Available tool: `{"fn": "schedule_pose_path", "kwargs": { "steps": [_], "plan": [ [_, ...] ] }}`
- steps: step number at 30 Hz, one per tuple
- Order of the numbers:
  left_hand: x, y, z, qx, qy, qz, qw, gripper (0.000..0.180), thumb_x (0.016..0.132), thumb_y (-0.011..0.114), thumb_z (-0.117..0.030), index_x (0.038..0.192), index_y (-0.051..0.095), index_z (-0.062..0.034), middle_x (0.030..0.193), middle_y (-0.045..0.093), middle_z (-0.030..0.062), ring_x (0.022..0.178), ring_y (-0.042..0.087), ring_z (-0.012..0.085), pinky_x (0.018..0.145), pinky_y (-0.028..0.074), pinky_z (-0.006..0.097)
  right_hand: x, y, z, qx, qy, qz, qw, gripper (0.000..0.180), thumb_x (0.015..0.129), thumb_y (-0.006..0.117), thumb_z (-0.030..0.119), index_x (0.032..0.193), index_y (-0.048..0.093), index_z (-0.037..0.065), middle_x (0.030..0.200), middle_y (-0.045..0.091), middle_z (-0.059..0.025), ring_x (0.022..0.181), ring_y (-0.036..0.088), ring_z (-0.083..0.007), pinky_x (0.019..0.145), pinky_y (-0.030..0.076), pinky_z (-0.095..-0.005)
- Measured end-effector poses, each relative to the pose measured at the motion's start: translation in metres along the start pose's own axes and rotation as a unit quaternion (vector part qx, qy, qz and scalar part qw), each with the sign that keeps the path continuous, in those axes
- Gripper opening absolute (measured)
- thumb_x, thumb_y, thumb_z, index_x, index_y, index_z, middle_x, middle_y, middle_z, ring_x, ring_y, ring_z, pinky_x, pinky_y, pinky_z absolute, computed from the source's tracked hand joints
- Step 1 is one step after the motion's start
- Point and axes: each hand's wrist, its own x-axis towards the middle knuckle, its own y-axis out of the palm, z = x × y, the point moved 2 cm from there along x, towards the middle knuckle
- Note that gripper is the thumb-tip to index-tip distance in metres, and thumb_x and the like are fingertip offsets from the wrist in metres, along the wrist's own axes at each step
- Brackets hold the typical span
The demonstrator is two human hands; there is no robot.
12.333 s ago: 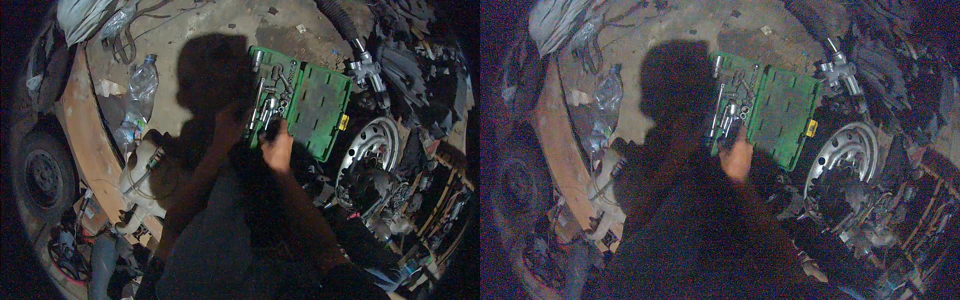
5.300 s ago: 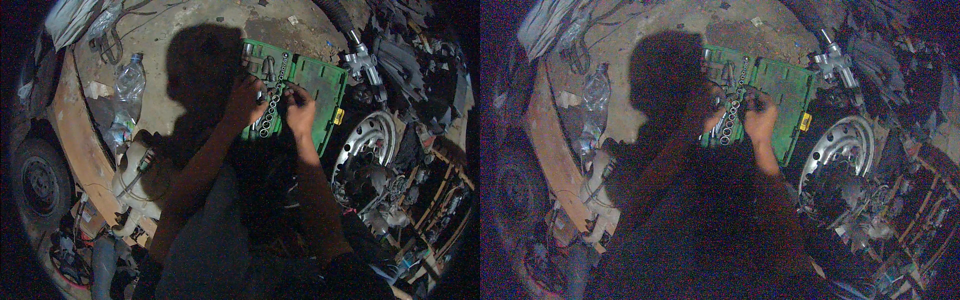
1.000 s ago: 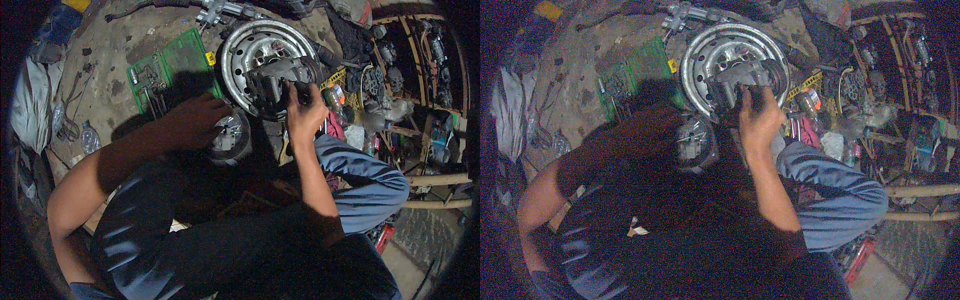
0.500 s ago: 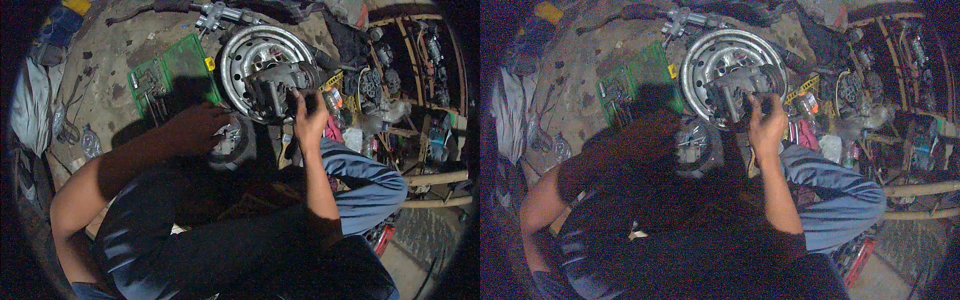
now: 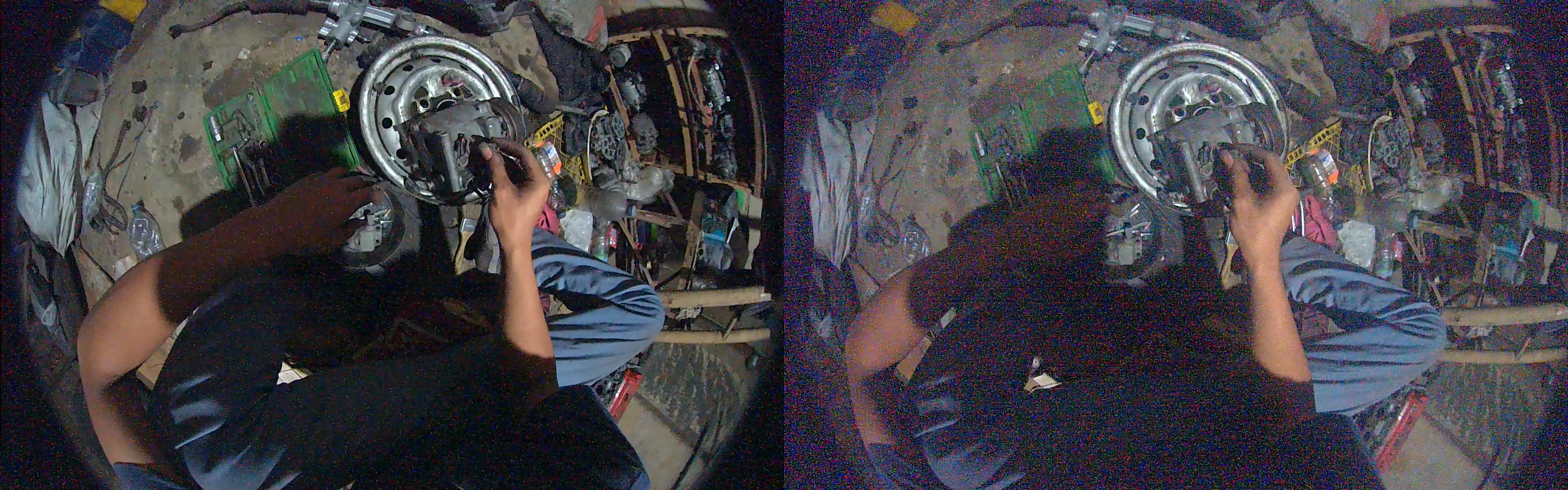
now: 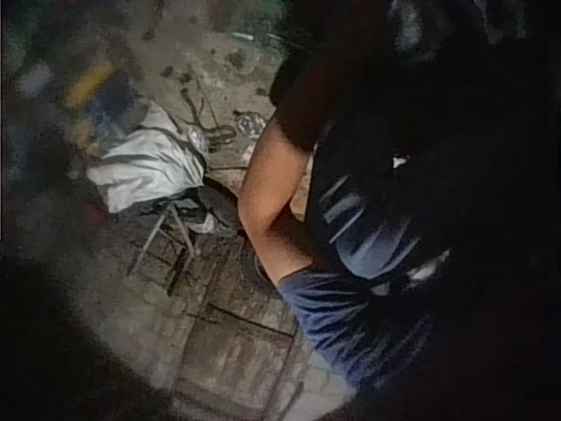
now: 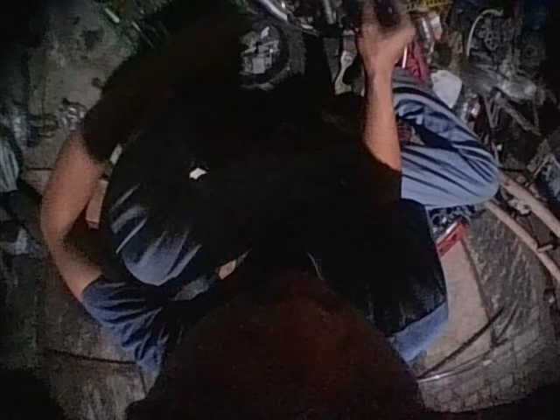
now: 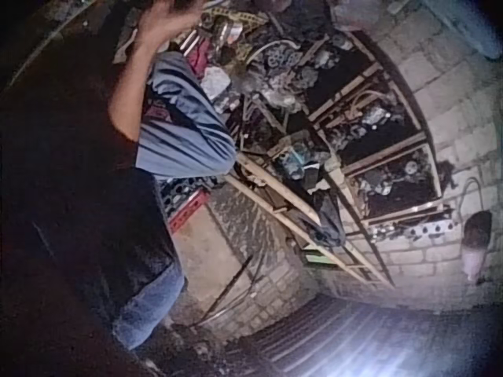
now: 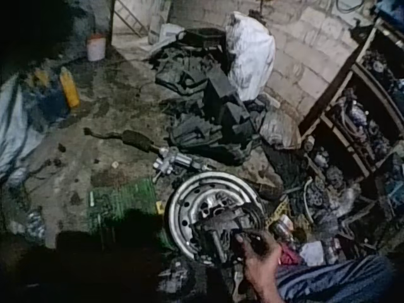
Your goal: The person sits on the floor and works on a mechanical component, likely an alternator, resting on a metal wheel rim. They use a socket wrench and a screwdriver to tighten bolts and adjust internal parts. The person frequently reaches into a green toolbox to select different sockets and tools.
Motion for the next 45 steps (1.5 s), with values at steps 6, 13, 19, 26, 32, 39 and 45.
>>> {"fn": "schedule_pose_path", "kwargs": {
  "steps": [6, 13, 19, 26, 32, 39, 45],
  "plan": [
    [0.001, -0.004, 0.001, -0.024, 0.004, 0.022, 0.999, 0.044, 0.088, 0.063, -0.02, 0.128, 0.052, -0.0032, 0.116, 0.06, 0.0186, 0.11, 0.056, 0.0382, 0.097, 0.048, 0.047, 0.0, 0.003, -0.007, -0.006, 0.012, -0.007, 1.0, 0.024, 0.089, 0.071, 0.01, 0.107, 0.07, -0.006, 0.096, 0.072, -0.0111, 0.089, 0.064, -0.0134, 0.083, 0.05, -0.0272],
    [0.001, -0.006, -0.002, -0.02, -0.028, 0.056, 0.998, 0.043, 0.088, 0.064, -0.02, 0.126, 0.053, -0.0039, 0.11, 0.061, 0.0177, 0.108, 0.057, 0.0373, 0.093, 0.05, 0.048, -0.004, 0.006, -0.009, -0.053, -0.054, -0.01, 0.997, 0.019, 0.086, 0.07, 0.008, 0.102, 0.072, -0.002, 0.096, 0.072, -0.0182, 0.089, 0.07, -0.0257, 0.083, 0.052, -0.0352],
    [0.001, 0.007, 0.008, -0.008, -0.01, 0.047, 0.999, 0.041, 0.087, 0.064, -0.018, 0.124, 0.054, -0.0037, 0.113, 0.061, 0.0178, 0.108, 0.057, 0.0374, 0.093, 0.05, 0.048, -0.004, 0.012, -0.013, -0.095, -0.113, -0.028, 0.989, 0.016, 0.082, 0.073, 0.006, 0.096, 0.072, 0.0, 0.091, 0.071, -0.0175, 0.083, 0.069, -0.0296, 0.077, 0.053, -0.0372],
    [0.0, -0.004, 0.001, -0.022, -0.011, 0.047, 0.999, 0.038, 0.087, 0.065, -0.017, 0.121, 0.054, -0.0037, 0.113, 0.061, 0.0175, 0.107, 0.058, 0.037, 0.093, 0.05, 0.048, -0.003, 0.013, -0.01, -0.068, -0.101, -0.04, 0.992, 0.016, 0.079, 0.074, 0.004, 0.094, 0.071, -0.002, 0.083, 0.066, -0.0139, 0.079, 0.065, -0.0284, 0.076, 0.05, -0.0362],
    [0.001, 0.003, 0.005, -0.027, -0.012, 0.053, 0.998, 0.036, 0.088, 0.064, -0.018, 0.119, 0.054, -0.0033, 0.109, 0.061, 0.0171, 0.105, 0.058, 0.0371, 0.092, 0.05, 0.048, -0.002, 0.016, -0.013, -0.032, -0.057, -0.031, 0.997, 0.015, 0.078, 0.075, 0.005, 0.09, 0.071, -0.003, 0.082, 0.066, -0.014, 0.077, 0.064, -0.026, 0.076, 0.049, -0.035],
    [-0.002, -0.009, -0.003, -0.03, -0.015, 0.051, 0.998, 0.036, 0.091, 0.061, -0.02, 0.121, 0.053, -0.0027, 0.109, 0.062, 0.0178, 0.105, 0.058, 0.0374, 0.091, 0.05, 0.049, -0.002, 0.022, -0.013, -0.074, -0.006, -0.063, 0.995, 0.023, 0.086, 0.071, 0.009, 0.074, 0.057, -0.004, 0.073, 0.058, -0.0066, 0.07, 0.049, -0.0132, 0.067, 0.042, -0.0284],
    [-0.003, -0.005, -0.002, -0.029, -0.029, 0.038, 0.998, 0.035, 0.089, 0.062, -0.02, 0.119, 0.055, -0.0025, 0.106, 0.062, 0.0189, 0.101, 0.061, 0.0383, 0.089, 0.051, 0.049, -0.002, 0.026, -0.019, -0.054, -0.062, -0.088, 0.993, 0.028, 0.085, 0.072, 0.01, 0.068, 0.053, -0.002, 0.069, 0.057, -0.0118, 0.064, 0.051, -0.0188, 0.062, 0.042, -0.0336]
  ]
}}
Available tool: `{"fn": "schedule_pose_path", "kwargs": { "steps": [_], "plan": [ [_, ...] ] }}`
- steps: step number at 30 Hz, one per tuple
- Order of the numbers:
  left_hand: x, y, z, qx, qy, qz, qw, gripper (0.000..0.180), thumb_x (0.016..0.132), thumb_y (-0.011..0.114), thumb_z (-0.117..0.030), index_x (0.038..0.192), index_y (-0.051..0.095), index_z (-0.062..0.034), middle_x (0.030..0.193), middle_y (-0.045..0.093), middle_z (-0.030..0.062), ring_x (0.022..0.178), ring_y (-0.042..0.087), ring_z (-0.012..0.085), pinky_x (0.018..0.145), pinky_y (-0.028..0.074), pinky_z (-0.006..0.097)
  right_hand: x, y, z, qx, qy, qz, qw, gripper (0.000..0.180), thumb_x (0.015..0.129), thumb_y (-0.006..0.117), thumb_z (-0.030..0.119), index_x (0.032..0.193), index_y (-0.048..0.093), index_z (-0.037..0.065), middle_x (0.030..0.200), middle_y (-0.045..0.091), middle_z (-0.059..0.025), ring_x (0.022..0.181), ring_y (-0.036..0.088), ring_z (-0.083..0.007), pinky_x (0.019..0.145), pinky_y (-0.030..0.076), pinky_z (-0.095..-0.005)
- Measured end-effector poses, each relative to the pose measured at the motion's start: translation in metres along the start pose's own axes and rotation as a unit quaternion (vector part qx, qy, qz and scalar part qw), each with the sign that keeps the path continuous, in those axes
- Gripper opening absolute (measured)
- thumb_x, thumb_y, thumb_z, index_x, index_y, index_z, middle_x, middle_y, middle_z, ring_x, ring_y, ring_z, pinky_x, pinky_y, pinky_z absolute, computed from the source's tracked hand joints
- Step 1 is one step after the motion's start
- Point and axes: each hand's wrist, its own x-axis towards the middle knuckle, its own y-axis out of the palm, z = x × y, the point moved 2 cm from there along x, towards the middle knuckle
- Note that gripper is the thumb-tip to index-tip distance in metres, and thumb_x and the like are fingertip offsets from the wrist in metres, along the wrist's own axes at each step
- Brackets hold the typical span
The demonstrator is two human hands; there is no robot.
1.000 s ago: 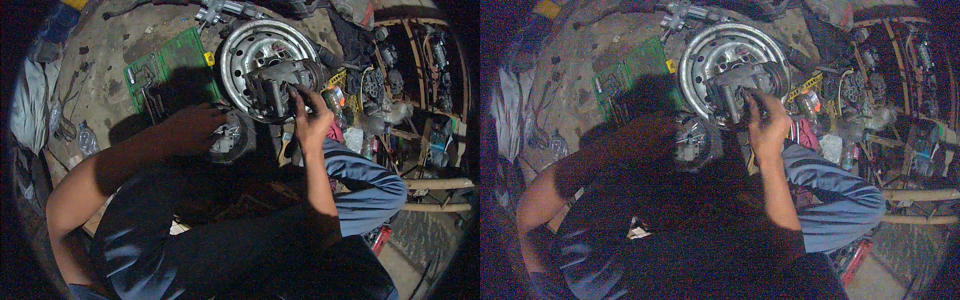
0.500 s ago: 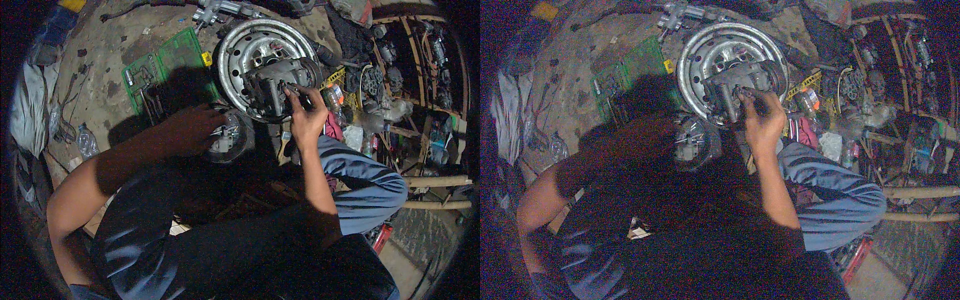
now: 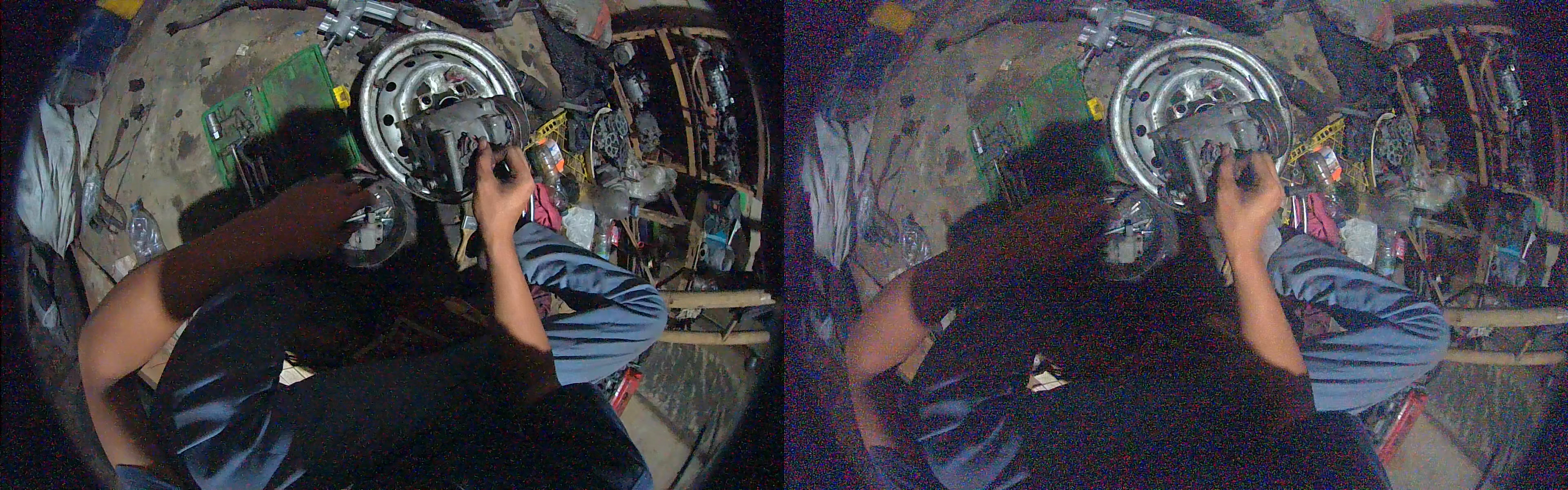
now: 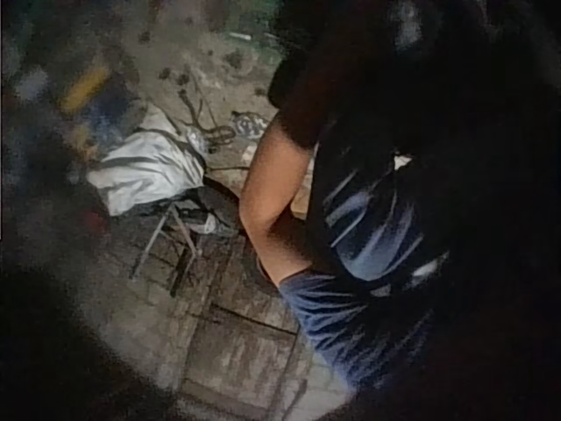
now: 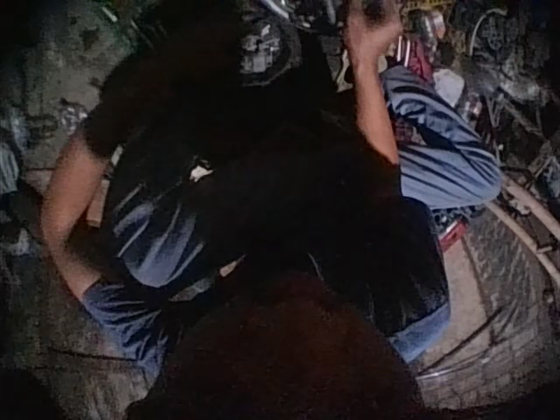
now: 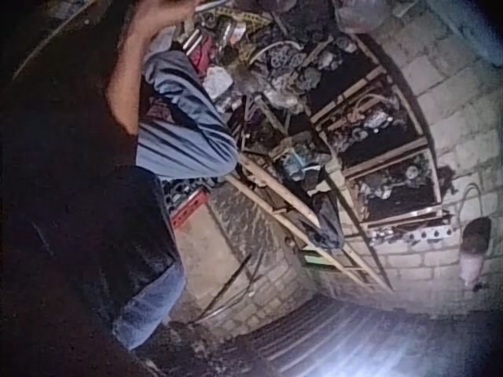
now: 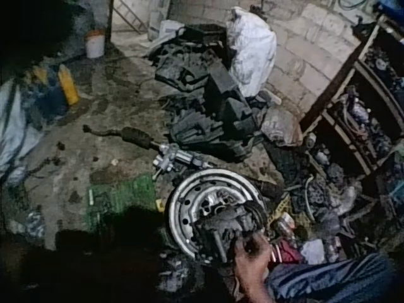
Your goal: The person sits on the floor and works on a mechanical component, likely an alternator, resting on a metal wheel rim. They use a socket wrench and a screwdriver to tighten bolts and adjust internal parts. The person frequently reaches into a green toolbox to select different sockets and tools.
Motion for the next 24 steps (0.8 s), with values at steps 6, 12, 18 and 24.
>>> {"fn": "schedule_pose_path", "kwargs": {
  "steps": [6, 12, 18, 24],
  "plan": [
    [0.008, -0.008, -0.005, 0.006, -0.049, 0.092, 0.995, 0.037, 0.087, 0.064, -0.02, 0.119, 0.056, -0.0029, 0.109, 0.061, 0.0197, 0.106, 0.059, 0.0382, 0.093, 0.049, 0.049, 0.009, -0.037, 0.001, 0.016, -0.077, -0.014, 0.997, 0.017, 0.092, 0.067, 0.009, 0.083, 0.065, -0.005, 0.075, 0.061, -0.0043, 0.074, 0.055, -0.0115, 0.071, 0.044, -0.0264],
    [0.015, -0.003, -0.003, 0.009, 0.011, 0.013, 1.0, 0.041, 0.089, 0.062, -0.021, 0.125, 0.055, -0.0028, 0.114, 0.059, 0.0202, 0.109, 0.058, 0.0387, 0.095, 0.048, 0.049, 0.065, -0.138, -0.04, 0.009, 0.1, -0.162, 0.982, 0.041, 0.099, 0.06, 0.032, 0.086, 0.066, -0.006, 0.075, 0.063, -0.0019, 0.067, 0.051, -0.0076, 0.062, 0.042, -0.0236],
    [0.033, 0.005, -0.01, 0.055, 0.061, -0.042, 0.996, 0.038, 0.089, 0.061, -0.016, 0.125, 0.055, -0.0032, 0.118, 0.057, 0.0189, 0.113, 0.055, 0.0378, 0.097, 0.047, 0.046, 0.032, -0.136, -0.134, -0.01, 0.195, -0.156, 0.968, 0.041, 0.095, 0.065, 0.031, 0.099, 0.068, -0.01, 0.088, 0.07, -0.0174, 0.084, 0.063, -0.0213, 0.079, 0.048, -0.0359],
    [0.062, -0.031, -0.081, -0.009, 0.016, -0.125, 0.992, 0.041, 0.08, 0.069, -0.009, 0.119, 0.057, -0.003, 0.118, 0.055, 0.0176, 0.111, 0.054, 0.0366, 0.095, 0.047, 0.043, -0.003, -0.088, -0.159, 0.051, 0.191, 0.003, 0.98, 0.032, 0.088, 0.069, 0.028, 0.094, 0.072, -0.004, 0.09, 0.072, -0.0207, 0.085, 0.069, -0.0309, 0.08, 0.051, -0.0409]
  ]
}}
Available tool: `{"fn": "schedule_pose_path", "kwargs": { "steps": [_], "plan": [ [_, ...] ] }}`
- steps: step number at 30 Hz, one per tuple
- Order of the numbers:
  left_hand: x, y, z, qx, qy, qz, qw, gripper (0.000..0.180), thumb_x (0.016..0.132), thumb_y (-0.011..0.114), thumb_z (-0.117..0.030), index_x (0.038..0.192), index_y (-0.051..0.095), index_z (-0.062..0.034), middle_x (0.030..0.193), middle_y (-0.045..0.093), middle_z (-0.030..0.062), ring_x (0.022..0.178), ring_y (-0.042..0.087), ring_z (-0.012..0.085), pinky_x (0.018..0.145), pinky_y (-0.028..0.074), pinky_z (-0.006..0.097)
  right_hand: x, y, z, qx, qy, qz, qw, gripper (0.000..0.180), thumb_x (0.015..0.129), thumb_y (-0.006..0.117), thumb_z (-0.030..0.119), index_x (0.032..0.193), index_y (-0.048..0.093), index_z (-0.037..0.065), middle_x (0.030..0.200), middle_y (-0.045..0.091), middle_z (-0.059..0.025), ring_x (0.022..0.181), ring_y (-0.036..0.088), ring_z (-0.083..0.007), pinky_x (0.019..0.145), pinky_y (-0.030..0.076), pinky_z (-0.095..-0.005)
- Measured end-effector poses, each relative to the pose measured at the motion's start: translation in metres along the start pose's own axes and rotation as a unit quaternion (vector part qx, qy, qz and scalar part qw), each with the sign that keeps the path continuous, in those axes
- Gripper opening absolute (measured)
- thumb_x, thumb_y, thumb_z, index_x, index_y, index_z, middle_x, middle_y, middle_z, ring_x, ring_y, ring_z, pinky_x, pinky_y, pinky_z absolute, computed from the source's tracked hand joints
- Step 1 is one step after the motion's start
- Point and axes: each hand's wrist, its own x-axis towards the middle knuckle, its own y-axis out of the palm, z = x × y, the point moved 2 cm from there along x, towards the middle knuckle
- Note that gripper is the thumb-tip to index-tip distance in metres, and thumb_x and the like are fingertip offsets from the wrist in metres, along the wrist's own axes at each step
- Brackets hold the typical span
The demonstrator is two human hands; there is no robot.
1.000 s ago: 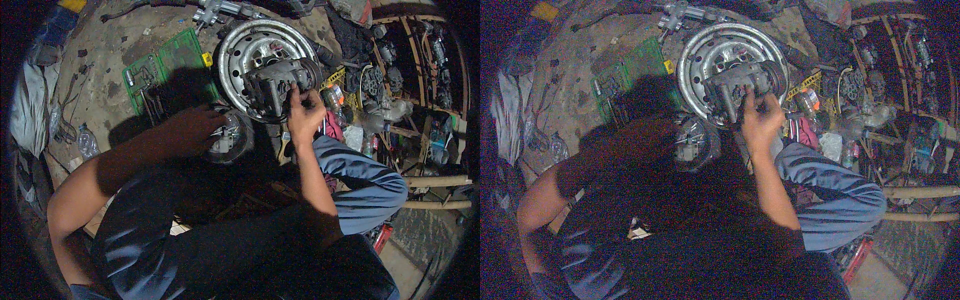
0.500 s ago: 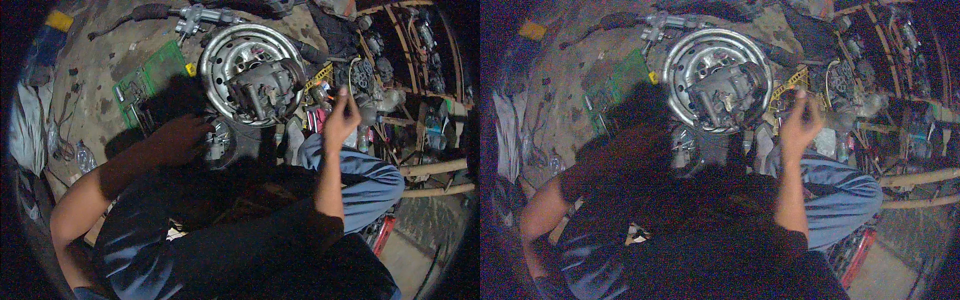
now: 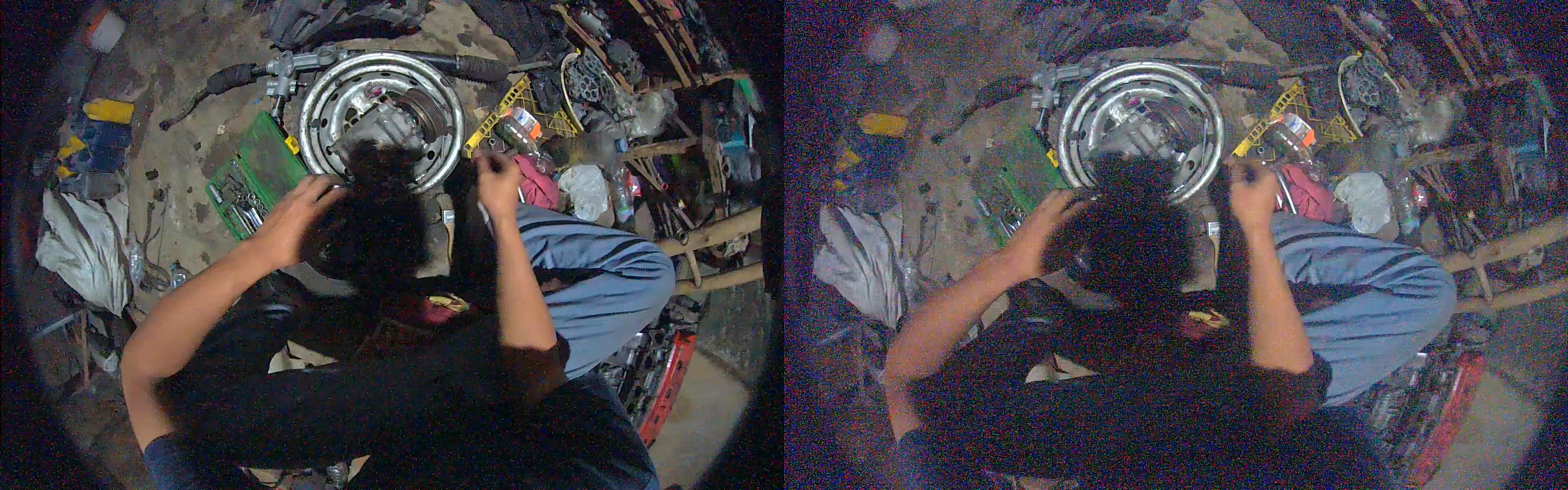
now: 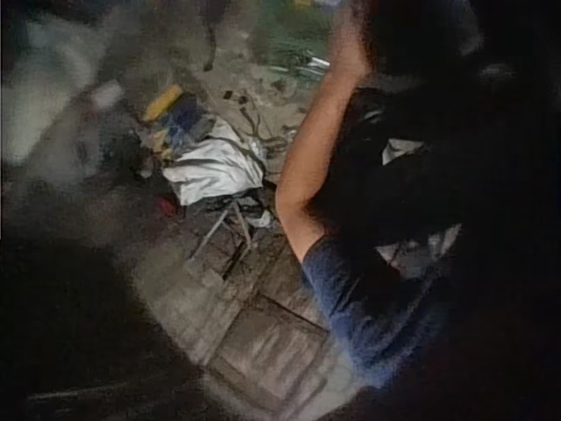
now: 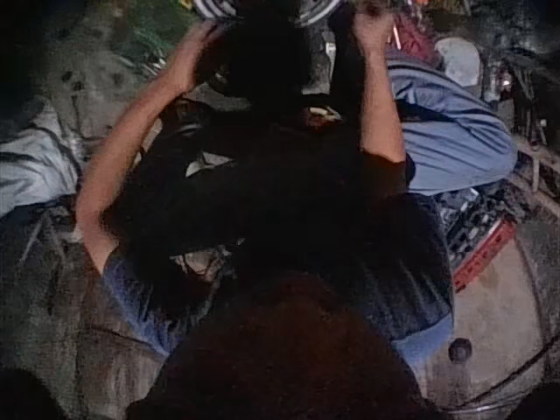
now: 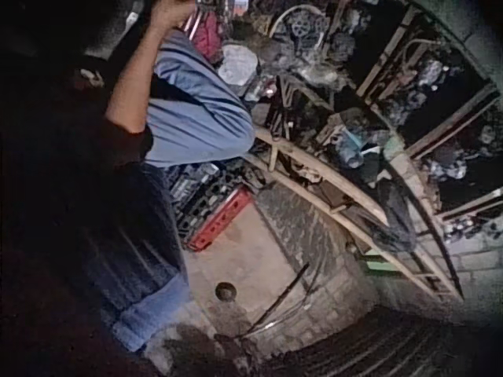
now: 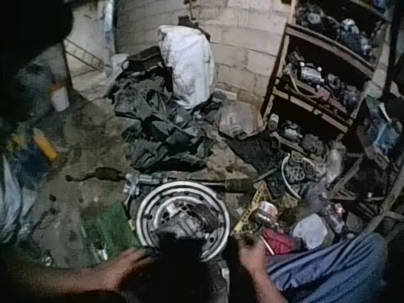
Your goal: The person sits on the floor and works on a mechanical component, likely an alternator, resting on a metal wheel rim. They use a socket wrench and a screwdriver to tighten bolts and adjust internal parts. The person frequently reaches into a green toolbox to select different sockets and tools.
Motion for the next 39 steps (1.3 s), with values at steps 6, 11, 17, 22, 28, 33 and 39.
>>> {"fn": "schedule_pose_path", "kwargs": {
  "steps": [6, 11, 17, 22, 28, 33, 39],
  "plan": [
    [0.01, 0.047, -0.025, 0.113, -0.042, -0.043, 0.992, 0.045, 0.072, 0.072, -0.004, 0.115, 0.058, -0.0021, 0.11, 0.058, 0.0185, 0.106, 0.056, 0.0384, 0.092, 0.049, 0.045, -0.032, 0.062, 0.003, -0.173, -0.096, 0.175, 0.965, 0.023, 0.082, 0.068, 0.018, 0.099, 0.073, 0.003, 0.097, 0.071, -0.0143, 0.096, 0.065, -0.0328, 0.084, 0.05, -0.0452],
    [0.008, 0.105, -0.03, 0.094, -0.066, -0.087, 0.99, 0.039, 0.076, 0.07, -0.006, 0.113, 0.059, 0.0006, 0.112, 0.061, 0.0211, 0.107, 0.057, 0.0404, 0.094, 0.048, 0.046, -0.039, 0.105, -0.03, -0.251, -0.209, 0.076, 0.942, 0.027, 0.082, 0.065, 0.023, 0.103, 0.072, 0.007, 0.1, 0.067, -0.0145, 0.107, 0.059, -0.032, 0.098, 0.045, -0.0494],
    [-0.005, 0.106, -0.048, 0.065, -0.1, -0.097, 0.988, 0.024, 0.086, 0.066, -0.013, 0.105, 0.063, 0.0008, 0.105, 0.063, 0.0206, 0.102, 0.06, 0.0395, 0.089, 0.05, 0.046, -0.036, 0.11, 0.0, -0.433, -0.117, 0.127, 0.885, 0.026, 0.084, 0.063, 0.026, 0.099, 0.07, 0.006, 0.092, 0.066, -0.0137, 0.102, 0.061, -0.0329, 0.091, 0.049, -0.0442],
    [0.018, 0.062, -0.07, 0.073, -0.066, -0.112, 0.989, 0.019, 0.087, 0.066, -0.014, 0.102, 0.064, -0.0011, 0.097, 0.063, 0.018, 0.096, 0.061, 0.038, 0.084, 0.05, 0.046, -0.019, 0.102, -0.046, -0.311, -0.135, -0.009, 0.941, 0.029, 0.081, 0.066, 0.032, 0.089, 0.065, 0.004, 0.087, 0.068, -0.0134, 0.079, 0.065, -0.0331, 0.072, 0.054, -0.0446],
    [0.016, -0.024, -0.113, 0.022, -0.061, -0.194, 0.979, 0.02, 0.088, 0.066, -0.011, 0.104, 0.064, 0.0008, 0.101, 0.066, 0.0186, 0.097, 0.064, 0.0373, 0.087, 0.051, 0.043, 0.025, 0.035, 0.027, 0.348, 0.172, 0.039, 0.921, 0.03, 0.081, 0.073, 0.019, 0.104, 0.06, 0.004, 0.092, 0.065, -0.008, 0.08, 0.064, -0.0226, 0.068, 0.053, -0.0366],
    [0.016, -0.078, -0.151, -0.017, -0.045, -0.327, 0.944, 0.022, 0.09, 0.065, -0.012, 0.109, 0.066, -0.0004, 0.105, 0.07, 0.0164, 0.097, 0.067, 0.0299, 0.087, 0.051, 0.037, -0.021, -0.034, 0.209, 0.695, 0.163, 0.363, 0.598, 0.027, 0.093, 0.066, 0.019, 0.117, 0.059, 0.008, 0.103, 0.065, -0.0028, 0.083, 0.061, -0.0171, 0.069, 0.051, -0.0281],
    [0.029, -0.096, -0.191, -0.093, 0.018, -0.393, 0.915, 0.027, 0.083, 0.072, -0.014, 0.106, 0.067, -0.0008, 0.099, 0.069, 0.0144, 0.092, 0.067, 0.0259, 0.084, 0.051, 0.035, -0.063, -0.042, 0.25, 0.71, 0.175, 0.407, 0.547, 0.022, 0.097, 0.062, 0.028, 0.11, 0.063, 0.01, 0.098, 0.068, -0.0016, 0.08, 0.063, -0.012, 0.068, 0.051, -0.0238]
  ]
}}
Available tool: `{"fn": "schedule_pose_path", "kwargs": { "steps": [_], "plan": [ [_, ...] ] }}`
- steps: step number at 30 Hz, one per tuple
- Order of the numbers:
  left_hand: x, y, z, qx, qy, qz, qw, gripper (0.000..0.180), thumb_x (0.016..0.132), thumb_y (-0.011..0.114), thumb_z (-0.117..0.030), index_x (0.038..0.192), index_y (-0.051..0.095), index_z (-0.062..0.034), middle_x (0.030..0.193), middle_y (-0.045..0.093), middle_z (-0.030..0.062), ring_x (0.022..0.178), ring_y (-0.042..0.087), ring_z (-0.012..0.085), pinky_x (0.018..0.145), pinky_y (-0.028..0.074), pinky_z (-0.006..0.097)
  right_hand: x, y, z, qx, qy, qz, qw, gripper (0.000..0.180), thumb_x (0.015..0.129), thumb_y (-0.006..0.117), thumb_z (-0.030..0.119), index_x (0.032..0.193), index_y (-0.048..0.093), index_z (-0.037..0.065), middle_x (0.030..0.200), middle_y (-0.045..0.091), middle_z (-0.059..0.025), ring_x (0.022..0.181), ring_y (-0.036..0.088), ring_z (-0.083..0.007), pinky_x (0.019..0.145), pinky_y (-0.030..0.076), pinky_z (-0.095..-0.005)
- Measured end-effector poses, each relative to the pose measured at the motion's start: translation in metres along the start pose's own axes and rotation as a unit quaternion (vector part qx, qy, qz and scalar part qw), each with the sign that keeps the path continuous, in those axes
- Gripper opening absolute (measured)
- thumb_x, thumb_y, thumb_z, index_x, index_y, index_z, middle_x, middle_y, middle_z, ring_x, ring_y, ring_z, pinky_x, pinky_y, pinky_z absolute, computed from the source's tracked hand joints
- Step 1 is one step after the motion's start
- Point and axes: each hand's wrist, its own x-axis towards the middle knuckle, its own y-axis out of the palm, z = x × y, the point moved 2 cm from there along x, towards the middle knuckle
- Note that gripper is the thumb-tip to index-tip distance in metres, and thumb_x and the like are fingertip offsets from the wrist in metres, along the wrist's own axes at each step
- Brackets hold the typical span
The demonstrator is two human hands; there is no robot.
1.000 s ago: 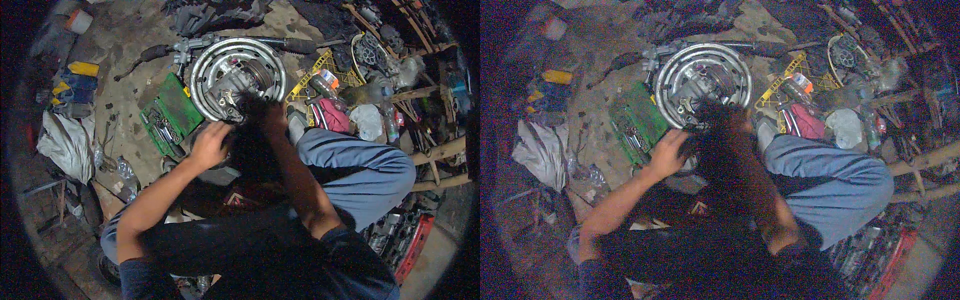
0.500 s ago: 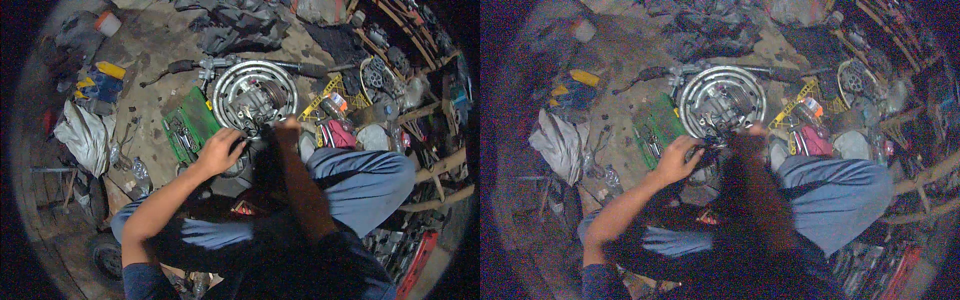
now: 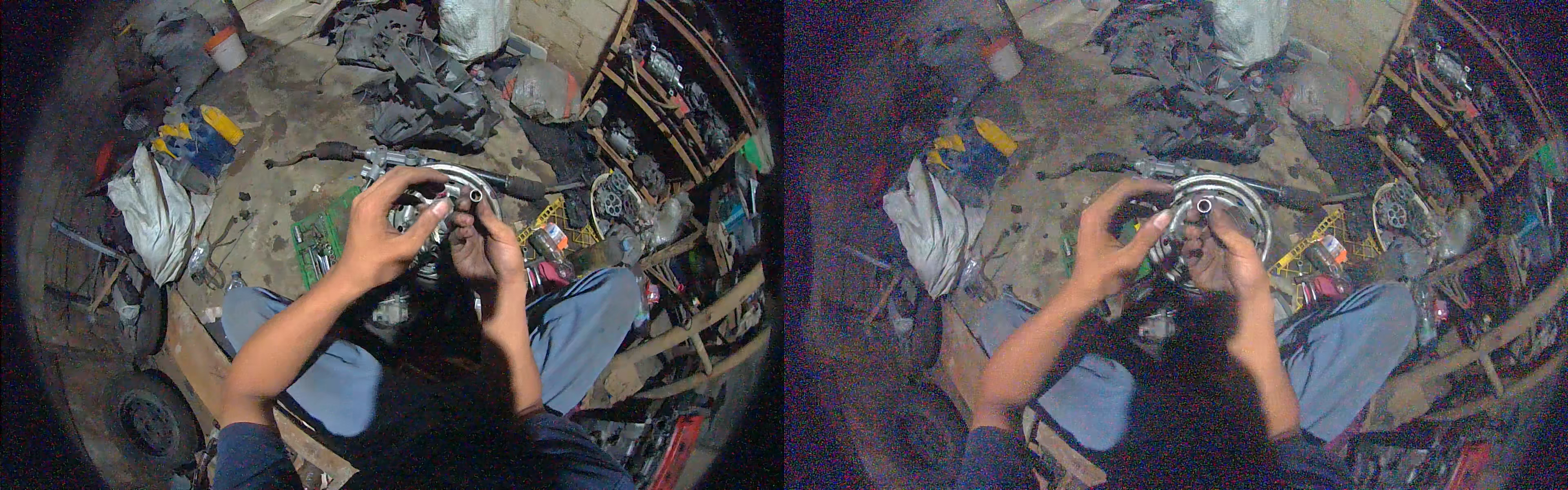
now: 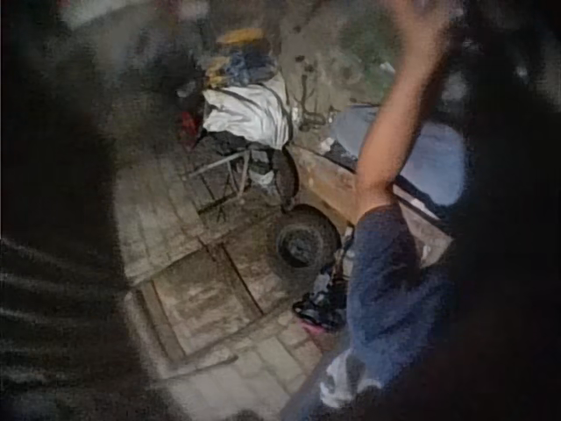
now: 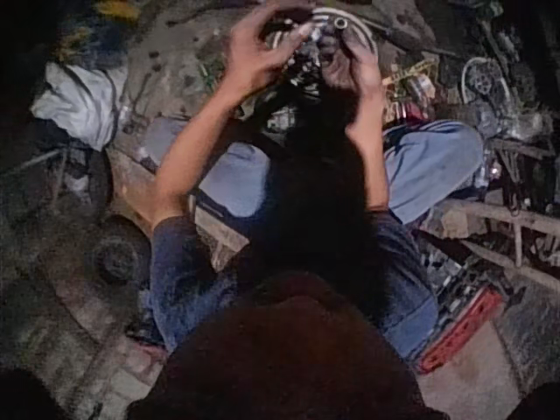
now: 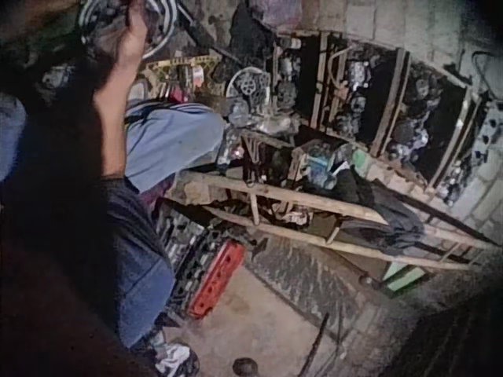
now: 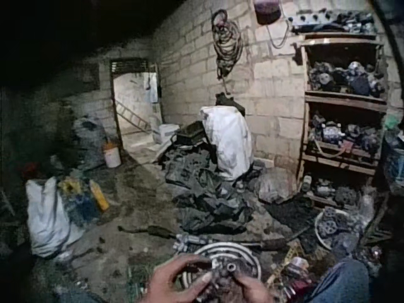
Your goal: The person sits on the floor and works on a mechanical component, likely an alternator, resting on a metal wheel rim. They use a socket wrench and a screwdriver to tighten bolts and adjust internal parts. The person frequently reaches into a green toolbox to select different sockets and tools.
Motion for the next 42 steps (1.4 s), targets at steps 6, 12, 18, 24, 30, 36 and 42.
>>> {"fn": "schedule_pose_path", "kwargs": {
  "steps": [6, 12, 18, 24, 30, 36, 42],
  "plan": [
    [0.002, -0.003, -0.007, -0.001, 0.025, 0.017, 1.0, 0.031, 0.079, 0.075, -0.015, 0.105, 0.068, -0.0014, 0.101, 0.069, 0.0129, 0.096, 0.066, 0.0246, 0.087, 0.05, 0.035, -0.004, 0.018, -0.017, 0.016, 0.045, 0.003, 0.999, 0.025, 0.098, 0.059, 0.034, 0.106, 0.062, 0.01, 0.088, 0.067, -0.0016, 0.073, 0.063, -0.0091, 0.063, 0.052, -0.0218],
    [0.0, -0.005, -0.004, 0.0, 0.044, 0.01, 0.999, 0.031, 0.077, 0.077, -0.015, 0.104, 0.07, -0.0006, 0.101, 0.07, 0.014, 0.095, 0.067, 0.0269, 0.087, 0.051, 0.035, -0.007, 0.028, -0.019, 0.022, 0.024, -0.02, 0.999, 0.025, 0.099, 0.058, 0.033, 0.105, 0.063, 0.009, 0.083, 0.067, -0.0016, 0.069, 0.063, -0.0093, 0.059, 0.054, -0.0216],
    [-0.002, -0.008, -0.002, -0.008, 0.036, 0.013, 0.999, 0.029, 0.077, 0.077, -0.016, 0.102, 0.071, -0.0007, 0.102, 0.07, 0.0146, 0.096, 0.067, 0.0278, 0.087, 0.051, 0.036, -0.013, 0.038, -0.024, 0.059, 0.035, -0.028, 0.997, 0.024, 0.102, 0.054, 0.024, 0.111, 0.055, 0.002, 0.086, 0.058, -0.0037, 0.067, 0.055, -0.0058, 0.056, 0.05, -0.0181],
    [-0.002, -0.011, -0.006, 0.004, 0.036, 0.024, 0.999, 0.029, 0.078, 0.078, -0.017, 0.102, 0.072, -0.0014, 0.101, 0.07, 0.0144, 0.096, 0.067, 0.0272, 0.087, 0.051, 0.036, -0.015, 0.045, -0.024, 0.056, 0.039, -0.037, 0.997, 0.022, 0.102, 0.055, 0.024, 0.109, 0.056, 0.003, 0.083, 0.057, -0.0012, 0.065, 0.053, -0.0041, 0.053, 0.047, -0.0154],
    [-0.003, -0.012, -0.006, 0.0, 0.041, 0.023, 0.999, 0.029, 0.078, 0.077, -0.017, 0.102, 0.072, -0.0014, 0.101, 0.07, 0.0144, 0.096, 0.067, 0.0269, 0.087, 0.051, 0.036, -0.016, 0.053, -0.025, 0.053, 0.039, -0.043, 0.997, 0.02, 0.101, 0.055, 0.023, 0.107, 0.057, 0.004, 0.08, 0.056, 0.0002, 0.065, 0.053, -0.004, 0.053, 0.046, -0.0144],
    [-0.004, -0.013, -0.006, 0.015, 0.025, 0.014, 0.999, 0.026, 0.078, 0.077, -0.015, 0.1, 0.073, -0.0012, 0.098, 0.071, 0.0124, 0.095, 0.067, 0.024, 0.088, 0.05, 0.034, -0.016, 0.048, -0.027, -0.148, -0.101, -0.103, 0.978, 0.022, 0.099, 0.06, 0.024, 0.107, 0.06, 0.003, 0.082, 0.06, -0.0009, 0.069, 0.057, -0.0085, 0.064, 0.05, -0.0203],
    [-0.007, -0.011, 0.007, -0.097, -0.137, 0.008, 0.986, 0.02, 0.091, 0.069, -0.014, 0.103, 0.072, 0.002, 0.094, 0.074, 0.0086, 0.086, 0.065, 0.0105, 0.08, 0.052, 0.027, -0.027, 0.068, -0.019, -0.35, -0.184, -0.121, 0.911, 0.025, 0.097, 0.063, 0.024, 0.105, 0.066, 0.0, 0.088, 0.068, -0.0054, 0.075, 0.064, -0.0125, 0.068, 0.052, -0.0243]
  ]
}}
